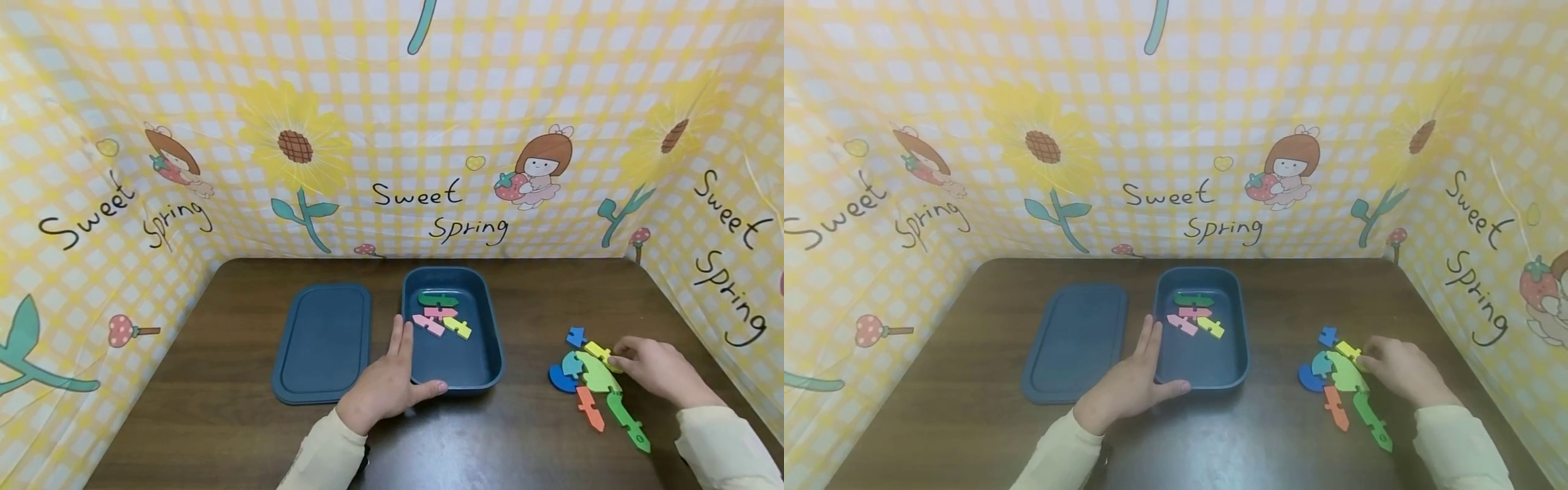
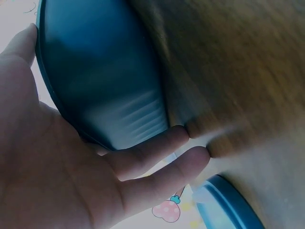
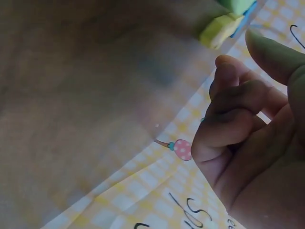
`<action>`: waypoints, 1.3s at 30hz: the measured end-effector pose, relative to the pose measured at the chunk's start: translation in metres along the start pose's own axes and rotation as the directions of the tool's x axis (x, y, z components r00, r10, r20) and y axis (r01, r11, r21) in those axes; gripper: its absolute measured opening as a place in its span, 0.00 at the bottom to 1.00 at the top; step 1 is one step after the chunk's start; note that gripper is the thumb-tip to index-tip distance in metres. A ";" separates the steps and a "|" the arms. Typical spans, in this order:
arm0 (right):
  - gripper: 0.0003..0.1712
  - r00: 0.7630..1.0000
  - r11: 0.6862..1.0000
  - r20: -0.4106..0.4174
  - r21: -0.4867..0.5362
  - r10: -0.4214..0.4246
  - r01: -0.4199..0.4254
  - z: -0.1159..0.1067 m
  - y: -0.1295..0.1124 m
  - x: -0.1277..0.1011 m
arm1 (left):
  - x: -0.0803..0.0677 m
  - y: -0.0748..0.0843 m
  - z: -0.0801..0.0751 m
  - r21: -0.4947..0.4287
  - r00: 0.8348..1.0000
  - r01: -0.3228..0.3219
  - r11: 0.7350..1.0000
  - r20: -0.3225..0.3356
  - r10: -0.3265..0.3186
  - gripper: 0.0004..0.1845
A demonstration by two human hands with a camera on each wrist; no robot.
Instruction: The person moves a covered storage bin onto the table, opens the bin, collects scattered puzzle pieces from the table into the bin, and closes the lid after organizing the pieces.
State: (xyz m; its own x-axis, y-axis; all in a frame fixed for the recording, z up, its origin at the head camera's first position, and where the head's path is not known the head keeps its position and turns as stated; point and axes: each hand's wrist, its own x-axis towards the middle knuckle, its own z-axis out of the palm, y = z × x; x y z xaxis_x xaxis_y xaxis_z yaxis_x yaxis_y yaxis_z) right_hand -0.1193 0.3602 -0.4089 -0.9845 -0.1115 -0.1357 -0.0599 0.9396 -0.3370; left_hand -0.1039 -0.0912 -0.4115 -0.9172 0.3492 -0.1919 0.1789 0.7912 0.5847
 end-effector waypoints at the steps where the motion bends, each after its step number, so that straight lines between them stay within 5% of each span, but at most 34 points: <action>1: 0.17 1.000 1.000 0.001 -0.005 0.000 0.000 0.001 0.002 0.000 | 0.000 0.000 0.000 0.002 1.000 0.001 1.000 0.000 -0.001 0.64; 20: 0.18 0.998 0.997 0.005 -0.047 0.067 -0.067 0.007 0.014 -0.004 | -0.001 0.000 -0.001 -0.003 1.000 -0.004 1.000 0.002 0.004 0.64; 39: 0.13 0.986 1.000 -0.164 0.002 0.024 -0.024 0.000 -0.010 -0.008 | -0.001 -0.001 -0.001 -0.010 1.000 -0.005 1.000 0.002 0.005 0.64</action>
State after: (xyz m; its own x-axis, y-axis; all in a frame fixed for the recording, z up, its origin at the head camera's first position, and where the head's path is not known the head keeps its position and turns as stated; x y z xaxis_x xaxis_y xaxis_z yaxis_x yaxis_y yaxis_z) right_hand -0.1112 0.3521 -0.4046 -0.9994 -0.0340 0.0111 -0.0358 0.9412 -0.3360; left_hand -0.1039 -0.0929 -0.4113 -0.9155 0.3544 -0.1904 0.1803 0.7845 0.5933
